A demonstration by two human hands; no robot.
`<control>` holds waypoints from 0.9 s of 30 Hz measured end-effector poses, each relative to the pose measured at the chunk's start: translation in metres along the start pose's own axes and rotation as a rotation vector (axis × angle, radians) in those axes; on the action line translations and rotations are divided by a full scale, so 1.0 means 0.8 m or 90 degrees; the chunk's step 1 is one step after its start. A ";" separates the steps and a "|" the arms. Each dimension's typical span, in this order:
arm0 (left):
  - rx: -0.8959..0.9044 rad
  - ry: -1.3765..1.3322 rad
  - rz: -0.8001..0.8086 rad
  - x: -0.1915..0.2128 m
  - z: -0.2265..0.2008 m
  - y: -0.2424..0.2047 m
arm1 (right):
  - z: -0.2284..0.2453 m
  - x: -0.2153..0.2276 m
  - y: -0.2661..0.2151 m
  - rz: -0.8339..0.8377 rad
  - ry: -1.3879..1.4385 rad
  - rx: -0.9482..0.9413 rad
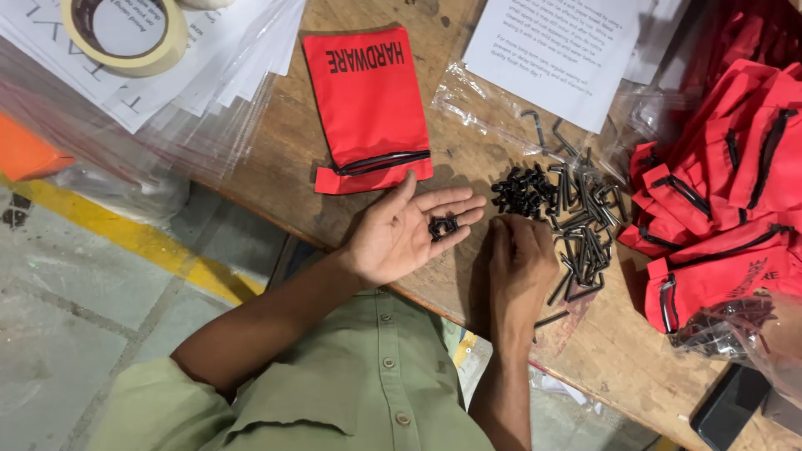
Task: The recorder packs metal screws and instruction manuals into small red pouches at a workbench.
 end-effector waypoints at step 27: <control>-0.018 -0.004 0.008 0.009 0.003 -0.003 | 0.033 -0.019 -0.004 0.119 0.200 0.028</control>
Point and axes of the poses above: each hand's wrist, its own y-axis towards the middle knuckle, its own x-axis out of the back of the hand, z = x × y, the point moved 5 cm from there along y, towards the middle knuckle, and after that the axes turned 11 degrees about z, right-handed, at the moved point
